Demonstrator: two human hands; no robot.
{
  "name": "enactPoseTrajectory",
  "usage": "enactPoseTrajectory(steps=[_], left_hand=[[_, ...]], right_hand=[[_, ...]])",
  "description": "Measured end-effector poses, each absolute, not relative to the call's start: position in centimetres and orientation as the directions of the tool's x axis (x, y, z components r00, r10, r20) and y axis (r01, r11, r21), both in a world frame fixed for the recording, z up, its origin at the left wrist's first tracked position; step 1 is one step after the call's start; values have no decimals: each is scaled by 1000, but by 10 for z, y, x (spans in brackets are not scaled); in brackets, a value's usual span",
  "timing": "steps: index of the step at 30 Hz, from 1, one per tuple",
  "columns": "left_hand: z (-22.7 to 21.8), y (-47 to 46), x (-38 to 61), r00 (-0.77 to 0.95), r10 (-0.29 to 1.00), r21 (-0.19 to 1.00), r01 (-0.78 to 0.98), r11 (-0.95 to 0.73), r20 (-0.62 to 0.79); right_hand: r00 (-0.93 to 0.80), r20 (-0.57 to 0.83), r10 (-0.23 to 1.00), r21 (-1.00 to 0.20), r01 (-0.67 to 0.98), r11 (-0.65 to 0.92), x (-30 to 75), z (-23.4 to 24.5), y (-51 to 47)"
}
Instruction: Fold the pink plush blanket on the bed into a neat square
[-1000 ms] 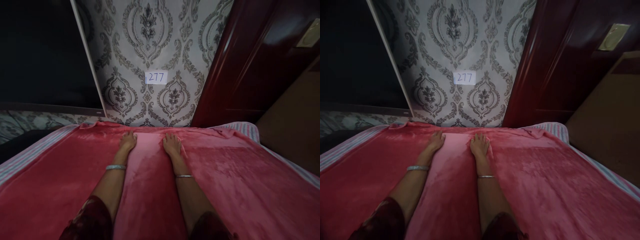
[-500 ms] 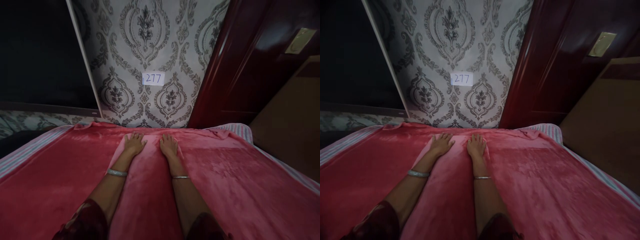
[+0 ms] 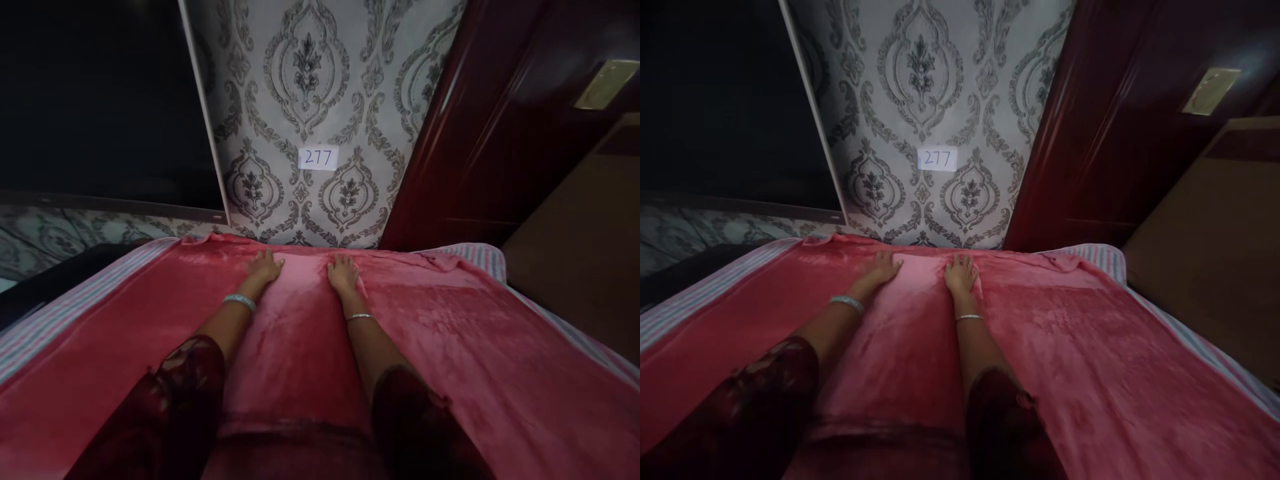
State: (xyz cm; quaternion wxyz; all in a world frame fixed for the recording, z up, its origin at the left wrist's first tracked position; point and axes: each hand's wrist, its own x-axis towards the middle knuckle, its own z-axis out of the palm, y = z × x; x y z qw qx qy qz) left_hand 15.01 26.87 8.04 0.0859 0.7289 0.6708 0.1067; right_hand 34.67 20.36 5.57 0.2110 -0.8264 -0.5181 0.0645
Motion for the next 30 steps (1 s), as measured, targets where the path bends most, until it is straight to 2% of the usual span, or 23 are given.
enactPoseTrajectory(steps=[5,8,10,12,15,19,22,30], left_hand=[[104,204,172,348,929,228,901,-368,121],[88,162,184,532,834,192,812,-551,143],[67,142,186,583,797,148,784,-603,160],[47,132,184,586,792,110,787,-607,171],[30,128,181,590,782,78,786,-613,203],[34,133,169,585,781,55,791,-609,218],[41,141,149,524,834,50,841,-539,174],[44,153,78,344,938,219,920,-325,-52]], right_hand=[[352,188,917,-363,892,-268,343,92,170],[276,177,945,-279,935,-221,334,92,139],[269,129,954,-226,945,-236,326,78,119],[280,111,953,-192,947,-256,320,58,103],[278,171,945,-170,953,-249,315,34,93],[278,206,938,-182,953,-242,316,25,93],[276,193,942,-190,952,-240,317,27,95],[285,158,946,-208,946,-250,315,29,93]])
